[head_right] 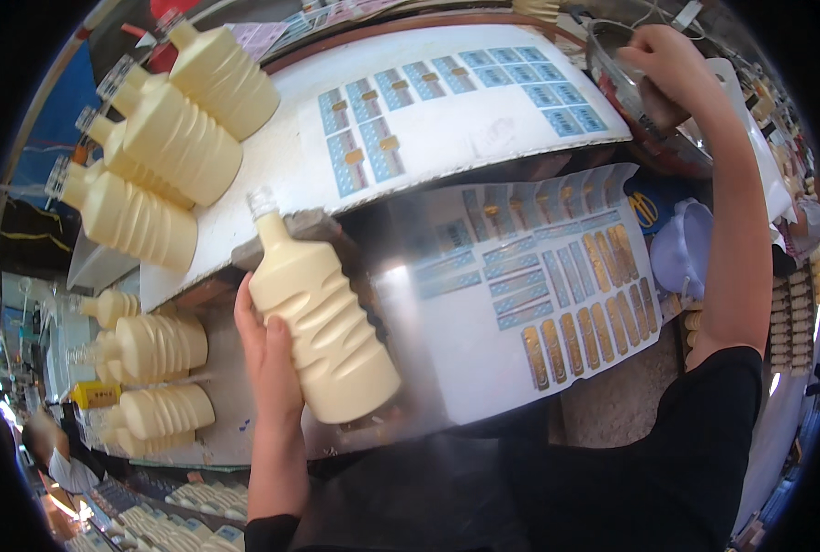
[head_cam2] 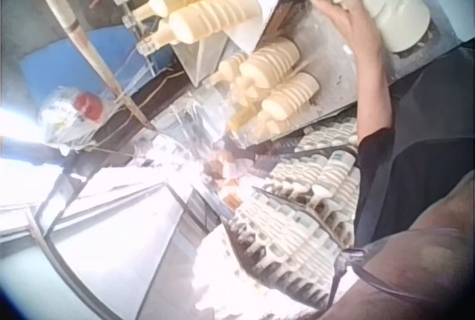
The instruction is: The person applies rectangular labels to the neck and body of cream-colored plastic bottles. They peel each label from a sheet, wrap it around the bottle, and smooth it down by hand. Finished bottles are placed on a nearby tray.
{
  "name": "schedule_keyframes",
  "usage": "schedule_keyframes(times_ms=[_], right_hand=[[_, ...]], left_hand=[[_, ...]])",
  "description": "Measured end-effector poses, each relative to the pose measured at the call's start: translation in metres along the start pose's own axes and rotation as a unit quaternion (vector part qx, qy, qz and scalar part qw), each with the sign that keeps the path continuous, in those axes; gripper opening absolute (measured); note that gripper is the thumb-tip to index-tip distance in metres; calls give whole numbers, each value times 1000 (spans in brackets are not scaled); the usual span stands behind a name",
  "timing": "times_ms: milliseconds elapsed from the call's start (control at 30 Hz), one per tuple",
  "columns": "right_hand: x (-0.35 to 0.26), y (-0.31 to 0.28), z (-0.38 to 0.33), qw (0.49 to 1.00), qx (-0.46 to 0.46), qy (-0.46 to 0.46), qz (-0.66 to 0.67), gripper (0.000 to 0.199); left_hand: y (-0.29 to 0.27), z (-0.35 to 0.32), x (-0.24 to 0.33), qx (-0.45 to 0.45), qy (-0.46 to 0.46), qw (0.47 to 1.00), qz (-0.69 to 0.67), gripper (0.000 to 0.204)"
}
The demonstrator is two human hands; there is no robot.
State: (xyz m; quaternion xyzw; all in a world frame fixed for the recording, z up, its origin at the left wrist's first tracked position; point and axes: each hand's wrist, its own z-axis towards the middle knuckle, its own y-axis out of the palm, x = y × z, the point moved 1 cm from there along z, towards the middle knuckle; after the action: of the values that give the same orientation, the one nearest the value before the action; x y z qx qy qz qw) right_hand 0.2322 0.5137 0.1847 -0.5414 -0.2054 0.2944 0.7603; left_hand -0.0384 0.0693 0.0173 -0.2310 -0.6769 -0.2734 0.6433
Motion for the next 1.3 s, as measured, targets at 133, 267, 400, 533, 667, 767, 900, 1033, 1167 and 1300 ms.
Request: schedule_keyframes(times_ms=[133,267,400,533,667,767,900,1033,1167,1300], right_hand=[[-154,5,-49,942,-168,-84,278,23],[-260,7,-80,822,-213,-147,507,21],[-300,46,-104,765,-237,-54,596,21],[-307,92,-122,785,-235,9,573,24],[-311,100,-131,783,-216,40,583,26],[-315,107,-136,782,-194,36,591,28],[-313,110,-136,773,-183,36,607,24],[-306,129,-129,703,-160,77,688,29],[-312,123,-132,719,-206,57,662,38],[-314,118,-129,764,-203,40,611,39]], left_hand=[[-3,-1,2,11,27,998,53,75],[-5,-8,13,32,44,998,27,71],[4,-3,28,19,32,997,-68,61],[5,13,29,17,-42,999,8,68],[7,24,16,18,-68,994,79,56],[8,25,11,17,-59,997,47,48],[8,26,3,11,-47,999,12,42],[7,27,-1,7,-31,999,-8,42],[6,25,-2,51,31,998,7,41],[8,24,11,30,26,999,-13,39]])
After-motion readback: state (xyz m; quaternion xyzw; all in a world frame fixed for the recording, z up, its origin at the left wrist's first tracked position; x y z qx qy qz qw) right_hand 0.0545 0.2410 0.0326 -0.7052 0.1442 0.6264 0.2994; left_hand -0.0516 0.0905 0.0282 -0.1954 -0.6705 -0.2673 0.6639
